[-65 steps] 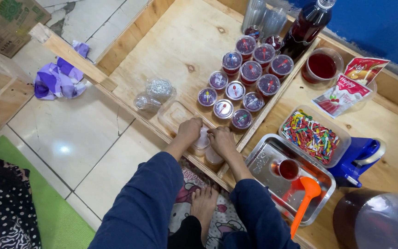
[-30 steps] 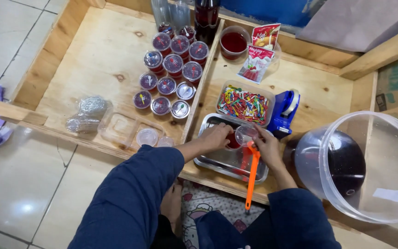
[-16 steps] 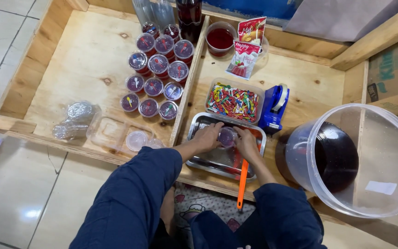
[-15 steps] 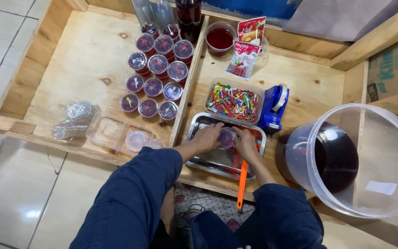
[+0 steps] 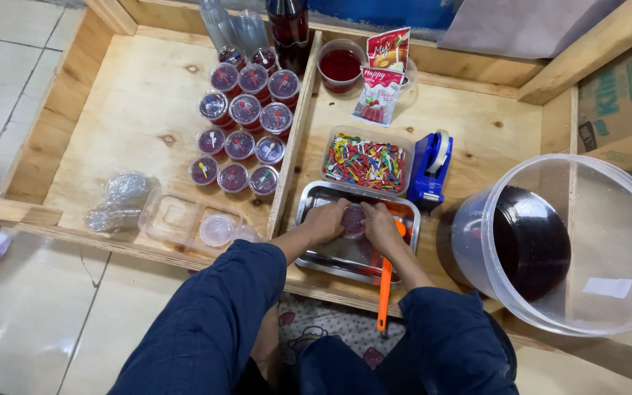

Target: The person scoops a dark liquid from a bucket into small plastic cups by hand, then places a plastic lid on each cup and secures it using a tape dispenser.

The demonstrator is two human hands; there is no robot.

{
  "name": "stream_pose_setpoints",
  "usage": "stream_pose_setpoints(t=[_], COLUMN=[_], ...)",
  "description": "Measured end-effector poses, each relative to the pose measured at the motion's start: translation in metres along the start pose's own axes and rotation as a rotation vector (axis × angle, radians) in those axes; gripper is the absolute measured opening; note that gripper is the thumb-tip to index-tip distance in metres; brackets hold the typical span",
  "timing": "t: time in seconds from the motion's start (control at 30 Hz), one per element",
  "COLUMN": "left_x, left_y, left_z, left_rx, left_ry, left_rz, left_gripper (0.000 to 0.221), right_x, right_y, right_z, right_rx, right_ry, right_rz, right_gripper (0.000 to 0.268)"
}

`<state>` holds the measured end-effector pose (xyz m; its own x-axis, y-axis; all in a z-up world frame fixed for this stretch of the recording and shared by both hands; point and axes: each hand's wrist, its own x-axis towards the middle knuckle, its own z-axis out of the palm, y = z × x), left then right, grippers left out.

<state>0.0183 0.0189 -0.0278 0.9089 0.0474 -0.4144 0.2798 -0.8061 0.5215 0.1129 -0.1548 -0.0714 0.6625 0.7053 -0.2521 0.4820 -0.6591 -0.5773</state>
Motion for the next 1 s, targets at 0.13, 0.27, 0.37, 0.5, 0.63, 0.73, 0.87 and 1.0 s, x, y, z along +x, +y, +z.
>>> stream_pose_setpoints(t=[0.13, 0.27, 0.37, 0.5, 0.63, 0.73, 0.87, 1.0], left_x=[-0.009, -0.007, -0.003, 0.005, 0.004, 0.004, -0.004, 0.01], left_y=[0.009, 0.01, 0.01, 0.013, 0.023, 0.018, 0.022, 0.014], left_z=[-0.012, -0.007, -0.004, -0.005, -0.018, -0.009, -0.014, 0.002], left_rx=[-0.028, 0.009, 0.027, 0.009, -0.03, 0.002, 0.023, 0.127], left_ry=[-0.003, 0.024, 0.024, 0.072, 0.041, 0.08, 0.048, 0.074], left_rz=[-0.006, -0.02, -0.035, -0.067, -0.108, -0.105, -0.119, -0.085], left_gripper=[0.059, 0.058, 0.057, 0.054, 0.057, 0.053, 0.053, 0.043], right_x=[0.008, 0.009, 0.004, 0.017, -0.02, -0.037, -0.025, -0.025], right_y=[0.008, 0.009, 0.001, 0.018, -0.041, -0.066, -0.049, -0.052], right_z=[0.007, 0.008, 0.002, 0.011, -0.043, -0.059, -0.043, -0.042], right_rx=[-0.034, -0.033, -0.042, -0.072, -0.026, -0.035, -0.072, -0.112], right_ry=[0.017, 0.018, 0.007, -0.049, -0.13, -0.18, -0.18, -0.166], right_rz=[-0.01, -0.035, -0.038, -0.053, -0.038, -0.013, -0.033, -0.015], right_gripper=[0.048, 0.048, 0.05, 0.058, 0.086, 0.092, 0.096, 0.094])
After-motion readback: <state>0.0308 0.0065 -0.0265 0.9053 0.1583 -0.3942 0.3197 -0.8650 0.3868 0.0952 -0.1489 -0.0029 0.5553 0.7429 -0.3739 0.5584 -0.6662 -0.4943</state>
